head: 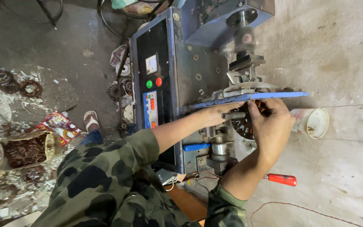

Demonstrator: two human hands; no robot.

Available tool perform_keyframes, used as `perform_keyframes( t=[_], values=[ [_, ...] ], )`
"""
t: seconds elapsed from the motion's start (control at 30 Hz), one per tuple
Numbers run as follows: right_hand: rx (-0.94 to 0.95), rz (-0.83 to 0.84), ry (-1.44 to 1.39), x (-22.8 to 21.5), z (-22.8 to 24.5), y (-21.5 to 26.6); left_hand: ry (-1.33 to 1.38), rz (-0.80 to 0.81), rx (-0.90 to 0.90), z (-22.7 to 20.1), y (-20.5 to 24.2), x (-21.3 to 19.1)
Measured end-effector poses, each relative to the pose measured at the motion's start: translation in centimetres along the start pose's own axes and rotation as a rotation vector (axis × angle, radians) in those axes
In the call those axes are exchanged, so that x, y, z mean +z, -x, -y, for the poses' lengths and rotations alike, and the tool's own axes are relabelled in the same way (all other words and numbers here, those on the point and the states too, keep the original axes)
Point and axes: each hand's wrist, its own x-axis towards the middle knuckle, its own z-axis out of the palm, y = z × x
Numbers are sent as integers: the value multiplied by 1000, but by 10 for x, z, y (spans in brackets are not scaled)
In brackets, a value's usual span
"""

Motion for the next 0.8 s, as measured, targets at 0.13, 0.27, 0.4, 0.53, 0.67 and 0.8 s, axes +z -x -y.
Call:
perform_keyframes(
  t=[0.13, 0.27, 0.4, 0.53, 0.67, 0.8],
  values=[
    [6, -10, -88, 0, -1, 1, -78, 23, 6, -10, 13, 10],
    [-42, -12, -77, 0, -3, -1, -78, 32, -38, -24, 22, 29],
    [-86, -13, -51, -1, -7, -1, -97, -57, -64, -29, 27, 38],
    [-73, -9, -53, 0, -6, -1, -49, 33, -17, -27, 26, 31],
    [-58, -2, -69, -1, -3, 0, -74, -136, -157, -22, 19, 17],
    [-115, -7, -65, -2, -4, -2, -92, -184, -167, -17, 9, 11]
  ],
)
